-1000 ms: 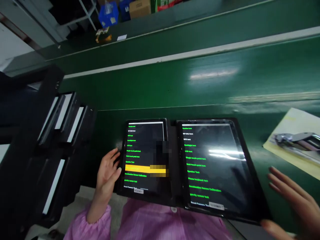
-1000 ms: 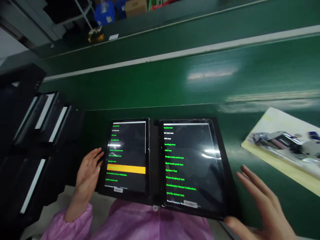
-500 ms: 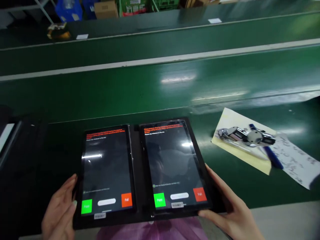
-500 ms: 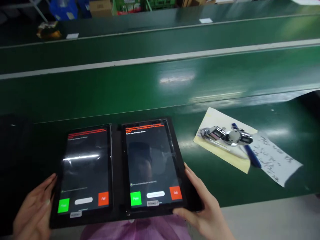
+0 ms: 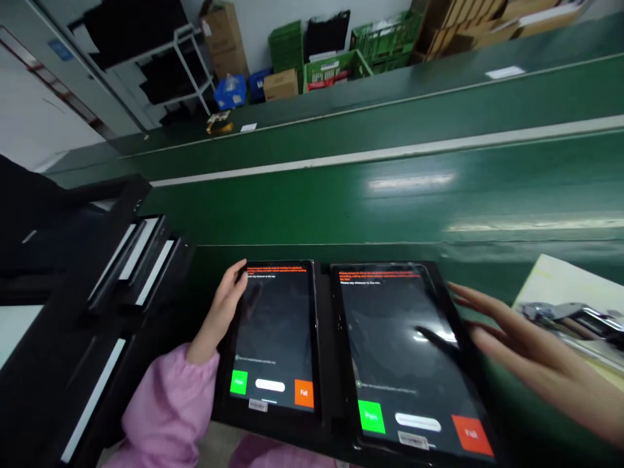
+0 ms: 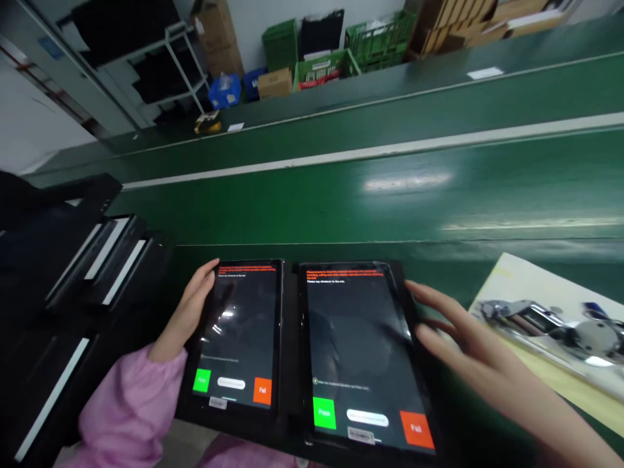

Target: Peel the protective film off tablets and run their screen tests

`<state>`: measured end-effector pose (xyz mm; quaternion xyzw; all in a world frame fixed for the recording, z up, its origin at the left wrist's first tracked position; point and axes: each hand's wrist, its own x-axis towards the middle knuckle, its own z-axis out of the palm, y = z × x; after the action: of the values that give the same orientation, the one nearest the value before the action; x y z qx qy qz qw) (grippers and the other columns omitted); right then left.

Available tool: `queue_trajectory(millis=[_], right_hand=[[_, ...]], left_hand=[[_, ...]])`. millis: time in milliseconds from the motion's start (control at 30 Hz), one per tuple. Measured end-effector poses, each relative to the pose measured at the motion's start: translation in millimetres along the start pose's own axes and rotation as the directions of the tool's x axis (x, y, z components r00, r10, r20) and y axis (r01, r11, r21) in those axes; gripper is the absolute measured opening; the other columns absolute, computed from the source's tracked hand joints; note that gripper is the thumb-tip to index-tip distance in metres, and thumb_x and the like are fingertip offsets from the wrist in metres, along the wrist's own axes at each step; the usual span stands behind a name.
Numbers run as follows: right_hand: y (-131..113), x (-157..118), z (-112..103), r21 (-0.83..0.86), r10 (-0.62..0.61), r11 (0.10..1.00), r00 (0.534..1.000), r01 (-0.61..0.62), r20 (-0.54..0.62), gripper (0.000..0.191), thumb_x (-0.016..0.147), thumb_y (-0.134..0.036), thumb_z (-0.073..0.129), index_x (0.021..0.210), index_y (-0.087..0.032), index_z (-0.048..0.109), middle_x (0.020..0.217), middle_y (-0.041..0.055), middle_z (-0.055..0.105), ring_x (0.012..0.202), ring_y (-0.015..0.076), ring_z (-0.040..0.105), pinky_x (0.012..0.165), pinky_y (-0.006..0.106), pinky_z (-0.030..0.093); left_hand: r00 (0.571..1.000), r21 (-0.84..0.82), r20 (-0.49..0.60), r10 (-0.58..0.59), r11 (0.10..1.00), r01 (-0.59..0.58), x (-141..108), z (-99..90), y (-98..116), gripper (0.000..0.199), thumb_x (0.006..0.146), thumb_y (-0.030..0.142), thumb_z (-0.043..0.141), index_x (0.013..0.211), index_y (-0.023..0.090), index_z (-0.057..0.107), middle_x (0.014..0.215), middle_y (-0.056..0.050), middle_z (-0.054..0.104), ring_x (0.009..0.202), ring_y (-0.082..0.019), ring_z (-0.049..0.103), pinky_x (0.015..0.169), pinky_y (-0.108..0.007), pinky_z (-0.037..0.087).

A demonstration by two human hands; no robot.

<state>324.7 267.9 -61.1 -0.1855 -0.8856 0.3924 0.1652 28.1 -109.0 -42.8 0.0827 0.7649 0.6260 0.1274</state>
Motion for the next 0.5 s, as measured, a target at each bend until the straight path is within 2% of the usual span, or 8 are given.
queue_trajectory(millis=[33, 67, 100, 167, 233, 300, 400, 500], right_hand=[[-7, 26, 0, 0.07, 0.085, 0.994, 0.995, -0.088, 0.044, 0.063, 0.091, -0.076, 0.06, 0.142, -0.039, 0.069, 0.139, 0.0048, 0.074, 0.117, 0.0288, 0.076, 0.086, 0.032, 0.065], [-14, 49, 3, 0.122, 0.147, 0.982, 0.989, -0.146, 0.005, 0.069, 0.087, -0.079, 0.062, 0.136, -0.032, 0.073, 0.14, 0.0081, 0.073, 0.124, 0.0309, 0.072, 0.098, 0.035, 0.062], [-19, 68, 7, 0.14, 0.164, 0.977, 0.986, -0.16, -0.019, 0.073, 0.089, -0.082, 0.058, 0.134, -0.027, 0.074, 0.137, 0.0102, 0.074, 0.126, 0.0318, 0.071, 0.105, 0.038, 0.058], [-25, 92, 19, 0.155, 0.199, 0.971, 0.976, -0.184, -0.088, 0.077, 0.092, -0.084, 0.049, 0.126, -0.021, 0.076, 0.129, 0.0123, 0.077, 0.123, 0.0327, 0.071, 0.11, 0.043, 0.054], [-25, 98, 29, 0.153, 0.225, 0.967, 0.965, -0.205, -0.131, 0.077, 0.095, -0.084, 0.043, 0.116, -0.019, 0.079, 0.116, 0.0116, 0.08, 0.113, 0.0322, 0.075, 0.104, 0.044, 0.057], [-22, 92, 34, 0.148, 0.251, 0.963, 0.951, -0.226, -0.182, 0.076, 0.096, -0.084, 0.042, 0.108, -0.02, 0.081, 0.107, 0.0101, 0.082, 0.106, 0.0318, 0.076, 0.098, 0.044, 0.059], [-20, 82, 34, 0.14, 0.267, 0.961, 0.929, -0.237, -0.257, 0.073, 0.095, -0.084, 0.043, 0.103, -0.022, 0.081, 0.107, 0.0086, 0.082, 0.109, 0.0317, 0.076, 0.099, 0.043, 0.058], [-20, 81, 33, 0.141, 0.276, 0.959, 0.918, -0.244, -0.284, 0.072, 0.094, -0.086, 0.044, 0.099, -0.024, 0.081, 0.106, 0.0086, 0.082, 0.108, 0.032, 0.076, 0.1, 0.044, 0.057]], left_hand=[[0.999, -0.009, -0.027, 0.024, 1.0, -0.025, 16, 5.3, 1, 0.057, 0.091, 0.063, 0.074, 0.131, 0.022, 0.074, 0.146, -0.013, 0.069, 0.145, -0.033, 0.059, 0.128, -0.051, 0.039], [0.998, -0.019, -0.051, 0.043, 0.999, -0.044, 29, 9.9, 1, 0.056, 0.092, 0.065, 0.071, 0.125, 0.019, 0.076, 0.143, -0.015, 0.071, 0.143, -0.033, 0.06, 0.128, -0.051, 0.04], [0.996, -0.029, -0.072, 0.057, 0.998, -0.06, 39, 13.5, 0, 0.057, 0.093, 0.066, 0.068, 0.119, 0.017, 0.078, 0.139, -0.016, 0.073, 0.141, -0.034, 0.062, 0.126, -0.052, 0.041], [0.992, -0.043, -0.101, 0.076, 0.996, -0.081, 47, 16.9, -3, 0.06, 0.094, 0.069, 0.064, 0.111, 0.014, 0.079, 0.134, -0.019, 0.075, 0.137, -0.034, 0.065, 0.123, -0.052, 0.044], [0.989, -0.038, -0.12, 0.087, 0.995, -0.092, 43, 16.1, -6, 0.061, 0.094, 0.07, 0.063, 0.107, 0.014, 0.081, 0.132, -0.018, 0.077, 0.135, -0.034, 0.067, 0.122, -0.051, 0.045], [0.986, -0.015, -0.136, 0.095, 0.995, -0.098, 36, 13.9, -6, 0.058, 0.093, 0.069, 0.066, 0.106, 0.015, 0.083, 0.129, -0.017, 0.078, 0.135, -0.034, 0.066, 0.123, -0.05, 0.044], [0.985, 0.016, -0.143, 0.094, 0.996, -0.092, 29, 12.2, -4, 0.052, 0.091, 0.065, 0.071, 0.105, 0.017, 0.085, 0.125, -0.014, 0.08, 0.135, -0.035, 0.067, 0.124, -0.05, 0.042], [0.987, 0.017, -0.137, 0.081, 0.997, -0.079, 29, 13.1, -3, 0.049, 0.093, 0.064, 0.069, 0.105, 0.019, 0.085, 0.126, -0.013, 0.08, 0.133, -0.036, 0.068, 0.122, -0.052, 0.044]])
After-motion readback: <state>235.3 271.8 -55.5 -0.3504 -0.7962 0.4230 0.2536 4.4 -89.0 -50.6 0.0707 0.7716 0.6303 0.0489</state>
